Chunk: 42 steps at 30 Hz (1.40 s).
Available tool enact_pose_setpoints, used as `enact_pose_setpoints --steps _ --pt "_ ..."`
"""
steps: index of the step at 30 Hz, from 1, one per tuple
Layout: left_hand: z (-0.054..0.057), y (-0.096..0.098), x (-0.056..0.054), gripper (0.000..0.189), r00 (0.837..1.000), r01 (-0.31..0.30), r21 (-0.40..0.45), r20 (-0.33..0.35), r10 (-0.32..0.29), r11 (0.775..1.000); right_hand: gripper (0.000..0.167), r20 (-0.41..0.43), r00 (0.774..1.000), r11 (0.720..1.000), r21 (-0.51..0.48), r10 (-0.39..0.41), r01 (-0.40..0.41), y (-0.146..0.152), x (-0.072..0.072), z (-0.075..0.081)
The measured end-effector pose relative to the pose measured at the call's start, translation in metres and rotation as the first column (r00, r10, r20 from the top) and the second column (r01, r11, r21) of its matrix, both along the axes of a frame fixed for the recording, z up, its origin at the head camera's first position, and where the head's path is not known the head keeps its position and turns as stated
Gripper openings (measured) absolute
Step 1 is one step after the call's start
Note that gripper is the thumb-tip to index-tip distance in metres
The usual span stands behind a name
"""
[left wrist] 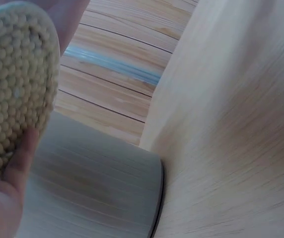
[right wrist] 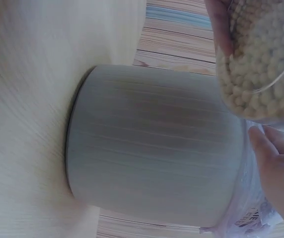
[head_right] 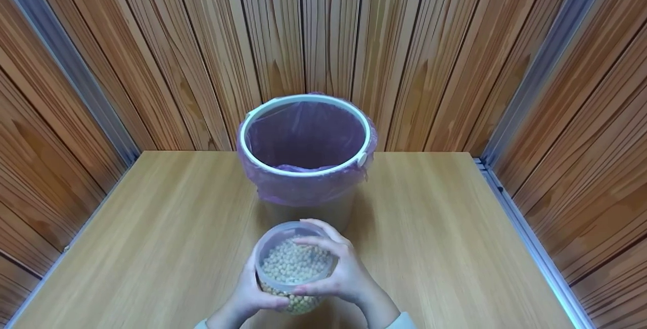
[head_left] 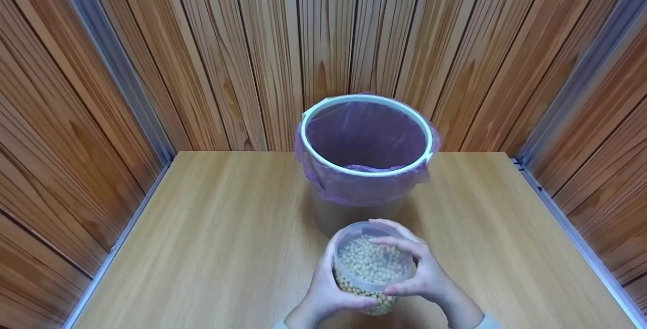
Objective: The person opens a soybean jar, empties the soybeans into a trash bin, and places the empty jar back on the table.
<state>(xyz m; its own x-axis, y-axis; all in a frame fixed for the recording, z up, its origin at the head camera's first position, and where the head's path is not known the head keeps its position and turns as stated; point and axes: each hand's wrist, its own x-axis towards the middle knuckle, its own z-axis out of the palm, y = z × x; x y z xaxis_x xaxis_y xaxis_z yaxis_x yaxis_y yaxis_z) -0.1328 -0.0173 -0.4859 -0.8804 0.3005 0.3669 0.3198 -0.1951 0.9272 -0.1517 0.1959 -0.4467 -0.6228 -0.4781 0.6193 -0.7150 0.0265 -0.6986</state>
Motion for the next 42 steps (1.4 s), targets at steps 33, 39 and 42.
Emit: enact_pose_setpoints --steps 33,39,42 --pt "0.027 -0.010 -0.010 0.121 0.946 -0.240 0.053 -0.214 0.245 0.969 0.060 0.200 0.897 0.901 -0.111 -0.393 0.419 0.026 0.009 -0.003" --pt "0.036 -0.020 -0.013 0.120 0.931 -0.284 0.073 -0.216 0.293 0.956 0.065 0.255 0.854 0.878 -0.041 -0.453 0.478 0.041 0.008 -0.013" --pt "0.042 -0.025 -0.013 0.121 0.919 -0.328 0.063 -0.209 0.334 0.942 0.068 0.265 0.829 0.865 0.036 -0.492 0.501 0.047 0.007 -0.023"
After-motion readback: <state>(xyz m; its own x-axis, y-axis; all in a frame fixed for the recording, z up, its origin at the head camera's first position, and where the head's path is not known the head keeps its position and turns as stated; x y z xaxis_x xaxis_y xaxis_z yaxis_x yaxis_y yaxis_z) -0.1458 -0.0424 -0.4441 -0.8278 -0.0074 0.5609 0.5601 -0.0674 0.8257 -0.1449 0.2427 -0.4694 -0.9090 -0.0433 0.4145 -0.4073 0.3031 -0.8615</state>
